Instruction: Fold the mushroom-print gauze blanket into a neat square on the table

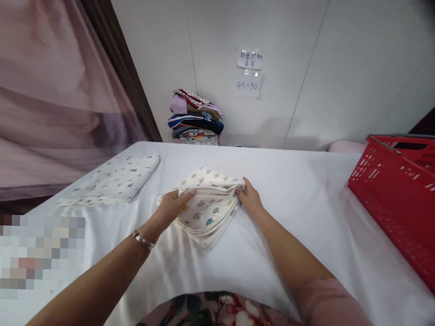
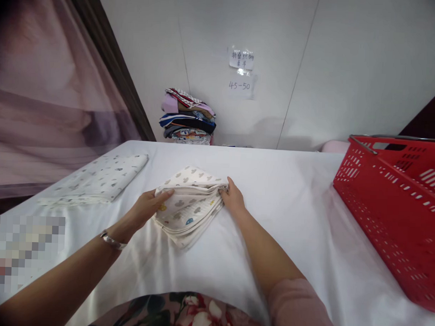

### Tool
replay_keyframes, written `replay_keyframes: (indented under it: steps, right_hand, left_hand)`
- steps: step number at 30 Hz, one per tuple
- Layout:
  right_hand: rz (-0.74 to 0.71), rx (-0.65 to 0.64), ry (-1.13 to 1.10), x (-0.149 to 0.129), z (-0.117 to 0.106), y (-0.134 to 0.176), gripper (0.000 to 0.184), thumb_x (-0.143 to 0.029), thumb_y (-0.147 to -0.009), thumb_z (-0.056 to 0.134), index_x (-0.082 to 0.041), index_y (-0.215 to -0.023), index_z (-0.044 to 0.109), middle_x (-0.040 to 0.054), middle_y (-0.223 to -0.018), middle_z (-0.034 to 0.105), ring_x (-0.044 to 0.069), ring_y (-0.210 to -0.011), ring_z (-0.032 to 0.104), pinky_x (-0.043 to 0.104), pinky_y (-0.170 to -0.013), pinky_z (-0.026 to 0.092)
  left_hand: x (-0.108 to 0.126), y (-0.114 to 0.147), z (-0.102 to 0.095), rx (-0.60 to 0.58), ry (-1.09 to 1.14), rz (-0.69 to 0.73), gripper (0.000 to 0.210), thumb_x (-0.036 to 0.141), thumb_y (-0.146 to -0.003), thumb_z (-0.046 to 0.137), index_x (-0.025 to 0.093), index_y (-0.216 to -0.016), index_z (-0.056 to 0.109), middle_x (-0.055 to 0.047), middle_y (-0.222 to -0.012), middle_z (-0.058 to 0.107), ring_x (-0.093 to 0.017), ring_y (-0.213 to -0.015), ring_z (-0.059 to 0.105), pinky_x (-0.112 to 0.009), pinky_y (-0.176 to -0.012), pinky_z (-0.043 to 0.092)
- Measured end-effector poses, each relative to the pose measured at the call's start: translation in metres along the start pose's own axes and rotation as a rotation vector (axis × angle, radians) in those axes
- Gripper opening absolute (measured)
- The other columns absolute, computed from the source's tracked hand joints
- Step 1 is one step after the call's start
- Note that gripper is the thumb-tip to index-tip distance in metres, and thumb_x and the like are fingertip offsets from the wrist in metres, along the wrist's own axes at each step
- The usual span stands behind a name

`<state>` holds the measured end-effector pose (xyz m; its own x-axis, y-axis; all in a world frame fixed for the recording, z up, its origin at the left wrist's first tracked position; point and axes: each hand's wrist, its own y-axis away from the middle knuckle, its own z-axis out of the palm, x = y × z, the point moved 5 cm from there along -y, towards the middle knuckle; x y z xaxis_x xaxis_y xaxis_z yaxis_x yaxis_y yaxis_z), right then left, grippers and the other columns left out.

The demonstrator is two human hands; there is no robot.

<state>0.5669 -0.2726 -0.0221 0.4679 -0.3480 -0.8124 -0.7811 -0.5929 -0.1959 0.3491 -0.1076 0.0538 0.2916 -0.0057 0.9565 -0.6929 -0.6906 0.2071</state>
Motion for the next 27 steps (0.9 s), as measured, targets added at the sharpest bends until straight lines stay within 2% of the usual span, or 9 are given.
replay_keyframes:
  steps: [3,5,10,14,16,21,24,27]
  right_hand:
    - [-0.045,0.005,0.027,-0.008,0.001,0.003,0.083,-0.034,-0.073,0.063,-0.025,-0.145,0.023,0.0061,-0.129,0.053,0.024,-0.119,0.047,0.035,-0.096,0.039]
    - [-0.033,0.016,0.057,-0.012,0.002,0.002,0.088,-0.033,-0.071,0.063,-0.023,-0.146,0.018,0.0077,-0.130,0.052,0.026,-0.119,0.046,0.036,-0.096,0.038]
    - [0.001,0.059,0.076,-0.016,0.002,-0.005,0.092,-0.035,-0.072,0.061,-0.022,-0.148,0.010,0.0070,-0.120,0.058,0.024,-0.104,0.055,0.032,-0.085,0.043]
    - [0.035,0.071,0.038,-0.008,0.001,-0.010,0.084,-0.034,-0.076,0.055,-0.023,-0.148,0.011,0.0035,-0.112,0.062,0.020,-0.090,0.059,0.028,-0.076,0.044]
    - [0.043,0.066,0.025,-0.002,0.000,-0.011,0.080,-0.033,-0.077,0.053,-0.023,-0.147,0.015,0.0027,-0.107,0.064,0.019,-0.086,0.060,0.028,-0.074,0.044]
    - [0.009,0.029,0.040,0.007,-0.004,-0.012,0.061,-0.027,-0.077,0.050,-0.025,-0.137,0.038,0.0026,-0.105,0.065,0.019,-0.086,0.060,0.029,-0.075,0.045]
    - [-0.027,0.024,0.096,0.004,-0.008,-0.013,0.045,-0.021,-0.076,0.047,-0.026,-0.120,0.055,0.0011,-0.098,0.067,0.018,-0.086,0.059,0.028,-0.075,0.044]
    - [-0.040,0.013,0.132,0.002,-0.010,-0.012,0.034,-0.018,-0.075,0.045,-0.027,-0.102,0.063,-0.0008,-0.087,0.067,0.018,-0.082,0.059,0.027,-0.072,0.043]
  left_hand:
    - [0.003,0.003,0.001,-0.007,0.008,-0.012,0.049,0.055,-0.062,0.071,0.012,-0.084,0.064,-0.008,-0.073,0.071,-0.021,-0.066,0.067,-0.029,-0.061,0.053]
    - [0.005,0.005,0.001,-0.006,-0.007,-0.014,0.049,0.055,-0.062,0.071,0.012,-0.082,0.064,-0.007,-0.071,0.070,-0.021,-0.066,0.067,-0.029,-0.060,0.052]
    - [0.007,0.008,0.000,-0.002,-0.117,0.047,0.050,0.058,-0.061,0.069,0.012,-0.079,0.065,-0.005,-0.065,0.067,-0.021,-0.063,0.064,-0.027,-0.056,0.049]
    - [0.006,0.011,0.000,-0.028,-0.220,0.140,0.045,0.056,-0.063,0.068,0.014,-0.077,0.065,-0.001,-0.061,0.064,-0.018,-0.060,0.060,-0.025,-0.052,0.044]
    - [0.008,0.015,0.001,-0.048,-0.312,0.210,0.041,0.055,-0.068,0.064,0.015,-0.075,0.064,0.000,-0.058,0.061,-0.016,-0.058,0.057,-0.024,-0.051,0.041]
    - [0.004,0.031,0.015,-0.163,-0.685,0.441,0.034,0.049,-0.081,0.051,0.017,-0.073,0.061,0.001,-0.063,0.058,-0.013,-0.059,0.053,-0.023,-0.054,0.038]
    - [-0.009,0.045,0.031,-0.250,-0.899,0.667,0.027,0.040,-0.087,0.046,0.019,-0.083,0.062,-0.003,-0.077,0.063,-0.016,-0.072,0.057,-0.027,-0.068,0.043]
    - [-0.025,0.059,0.044,-0.254,-0.985,0.879,0.021,0.028,-0.086,0.050,0.019,-0.102,0.060,-0.008,-0.097,0.064,-0.022,-0.094,0.057,-0.036,-0.085,0.043]
